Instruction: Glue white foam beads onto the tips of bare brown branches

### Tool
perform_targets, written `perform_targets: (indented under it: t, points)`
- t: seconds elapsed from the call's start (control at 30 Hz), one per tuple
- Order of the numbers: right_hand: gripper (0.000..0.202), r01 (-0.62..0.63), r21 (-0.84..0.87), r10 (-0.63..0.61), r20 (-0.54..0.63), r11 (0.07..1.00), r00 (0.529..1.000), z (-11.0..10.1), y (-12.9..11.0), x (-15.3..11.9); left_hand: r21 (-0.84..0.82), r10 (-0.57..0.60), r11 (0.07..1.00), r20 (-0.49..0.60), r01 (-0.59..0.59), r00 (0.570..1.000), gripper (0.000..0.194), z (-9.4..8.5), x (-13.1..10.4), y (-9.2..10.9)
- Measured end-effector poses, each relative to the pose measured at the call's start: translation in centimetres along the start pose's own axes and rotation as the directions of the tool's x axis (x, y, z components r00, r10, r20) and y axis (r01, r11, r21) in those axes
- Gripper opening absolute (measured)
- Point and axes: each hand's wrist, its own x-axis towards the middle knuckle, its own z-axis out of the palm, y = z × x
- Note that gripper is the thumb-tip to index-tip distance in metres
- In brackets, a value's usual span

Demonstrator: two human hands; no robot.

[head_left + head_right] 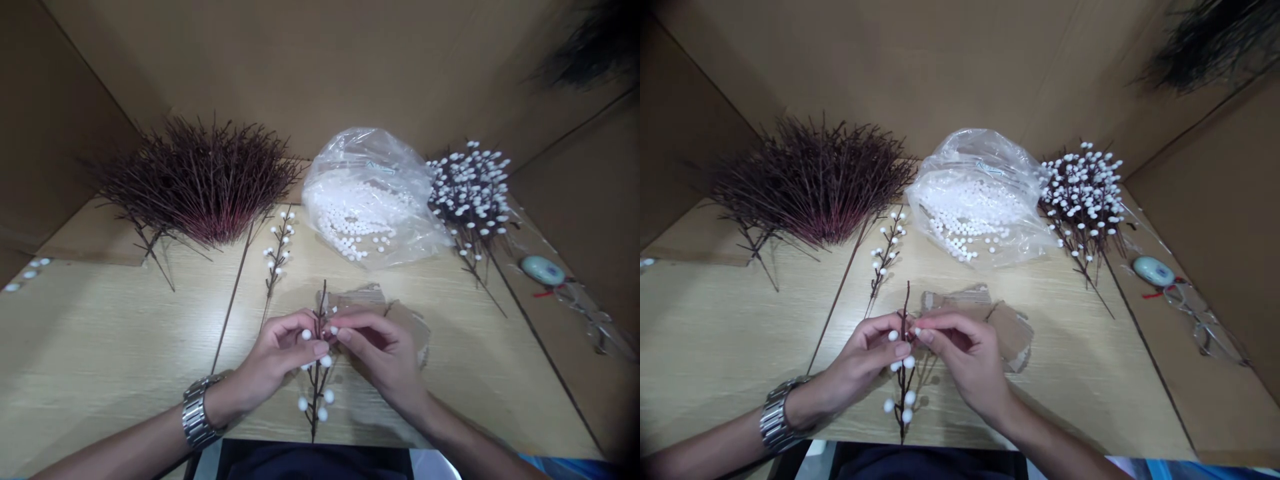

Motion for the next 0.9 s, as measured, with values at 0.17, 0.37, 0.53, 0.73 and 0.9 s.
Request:
perform_targets:
  t: [0.17,0.37,0.53,0.73,0.9]
  points:
    - [0.006,-0.009,-0.007,0.009,-0.001,1.000,1.000,0.0,0.1,0.1,-0.013,0.000,1.000,-0.005,0.000,1.000,0.012,-0.1,0.0,0.0]
    - [0.006,-0.010,0.002,0.010,0.016,1.000,1.000,-0.2,0.0,0.1,-0.014,-0.008,1.000,0.000,0.008,1.000,0.009,0.0,0.0,0.0]
    - [0.007,0.002,0.001,-0.002,0.022,1.000,1.000,0.1,0.1,0.0,-0.010,-0.010,1.000,-0.001,0.010,1.000,0.010,-0.1,0.0,-0.1]
    - [0.027,0.098,-0.304,-0.096,0.020,0.948,0.995,-2.7,-1.7,2.0,0.034,-0.051,0.998,-0.015,0.051,0.999,0.015,-0.5,-0.1,-0.4]
    - [0.020,0.193,-0.898,-0.274,0.085,0.395,0.958,-8.4,-3.8,7.3,0.058,-0.072,0.996,-0.011,0.073,0.997,0.018,-0.7,-0.3,-0.8]
